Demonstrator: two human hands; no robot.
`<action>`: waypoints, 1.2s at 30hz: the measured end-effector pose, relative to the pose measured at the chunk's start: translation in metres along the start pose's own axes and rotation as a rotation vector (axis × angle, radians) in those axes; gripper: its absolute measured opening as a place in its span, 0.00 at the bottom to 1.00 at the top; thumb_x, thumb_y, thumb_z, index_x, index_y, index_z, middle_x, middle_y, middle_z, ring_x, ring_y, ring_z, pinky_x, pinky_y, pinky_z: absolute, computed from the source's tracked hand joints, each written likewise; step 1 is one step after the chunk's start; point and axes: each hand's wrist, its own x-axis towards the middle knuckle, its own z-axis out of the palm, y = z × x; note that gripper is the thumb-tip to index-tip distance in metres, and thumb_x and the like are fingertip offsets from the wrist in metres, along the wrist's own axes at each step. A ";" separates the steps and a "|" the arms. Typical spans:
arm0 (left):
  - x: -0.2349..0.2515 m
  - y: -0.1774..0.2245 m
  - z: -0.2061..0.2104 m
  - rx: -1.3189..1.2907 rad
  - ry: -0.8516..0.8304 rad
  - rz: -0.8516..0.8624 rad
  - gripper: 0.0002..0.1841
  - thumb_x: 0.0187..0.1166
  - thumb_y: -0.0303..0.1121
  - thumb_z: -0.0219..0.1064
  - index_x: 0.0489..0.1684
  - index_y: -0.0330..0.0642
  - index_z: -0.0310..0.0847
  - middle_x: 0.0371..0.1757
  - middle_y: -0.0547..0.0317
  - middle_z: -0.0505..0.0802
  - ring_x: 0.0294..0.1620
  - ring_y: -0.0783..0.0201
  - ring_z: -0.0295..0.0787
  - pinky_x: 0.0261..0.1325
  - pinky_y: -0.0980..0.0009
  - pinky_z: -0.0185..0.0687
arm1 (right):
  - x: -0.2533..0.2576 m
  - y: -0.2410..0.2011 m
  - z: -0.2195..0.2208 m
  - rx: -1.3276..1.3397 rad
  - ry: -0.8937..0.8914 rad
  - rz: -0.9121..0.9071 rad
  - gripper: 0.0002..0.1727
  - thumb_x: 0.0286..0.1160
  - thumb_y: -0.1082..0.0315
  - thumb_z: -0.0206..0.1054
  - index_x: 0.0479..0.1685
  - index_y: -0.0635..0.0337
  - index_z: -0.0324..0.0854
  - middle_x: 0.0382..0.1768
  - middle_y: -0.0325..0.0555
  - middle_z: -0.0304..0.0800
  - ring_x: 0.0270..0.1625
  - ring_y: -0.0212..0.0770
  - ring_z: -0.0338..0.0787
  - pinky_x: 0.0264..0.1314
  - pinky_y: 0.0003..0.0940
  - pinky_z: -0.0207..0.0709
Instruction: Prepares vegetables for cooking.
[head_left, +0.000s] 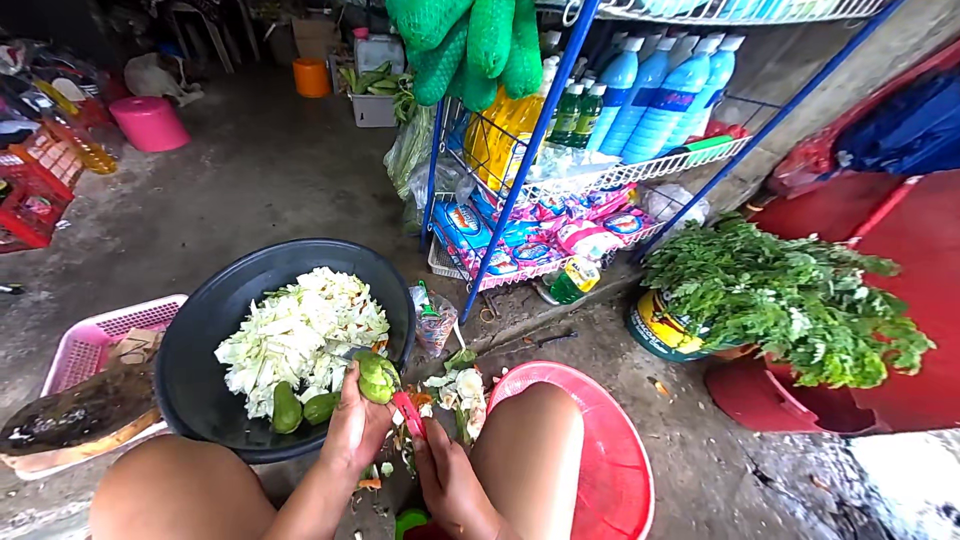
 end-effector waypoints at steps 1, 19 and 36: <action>0.001 0.001 -0.002 0.012 -0.006 -0.018 0.25 0.96 0.54 0.35 0.58 0.45 0.72 0.45 0.51 0.89 0.43 0.59 0.91 0.50 0.62 0.89 | 0.001 0.002 -0.002 0.007 -0.028 -0.005 0.19 0.91 0.62 0.52 0.62 0.69 0.78 0.25 0.47 0.84 0.26 0.40 0.87 0.33 0.39 0.84; -0.002 0.015 0.011 0.097 0.211 -0.098 0.29 0.91 0.64 0.39 0.60 0.47 0.71 0.40 0.51 0.87 0.34 0.58 0.87 0.37 0.63 0.86 | 0.009 0.028 0.007 -0.410 0.264 -0.405 0.20 0.87 0.59 0.53 0.61 0.61 0.86 0.40 0.46 0.94 0.40 0.42 0.96 0.44 0.37 0.91; -0.004 0.004 0.012 0.060 0.208 0.040 0.27 0.93 0.59 0.41 0.67 0.46 0.70 0.51 0.51 0.87 0.49 0.57 0.89 0.51 0.58 0.87 | 0.013 0.021 0.019 -0.407 0.213 -0.192 0.20 0.82 0.64 0.60 0.66 0.65 0.84 0.45 0.53 0.95 0.45 0.52 0.98 0.49 0.46 0.92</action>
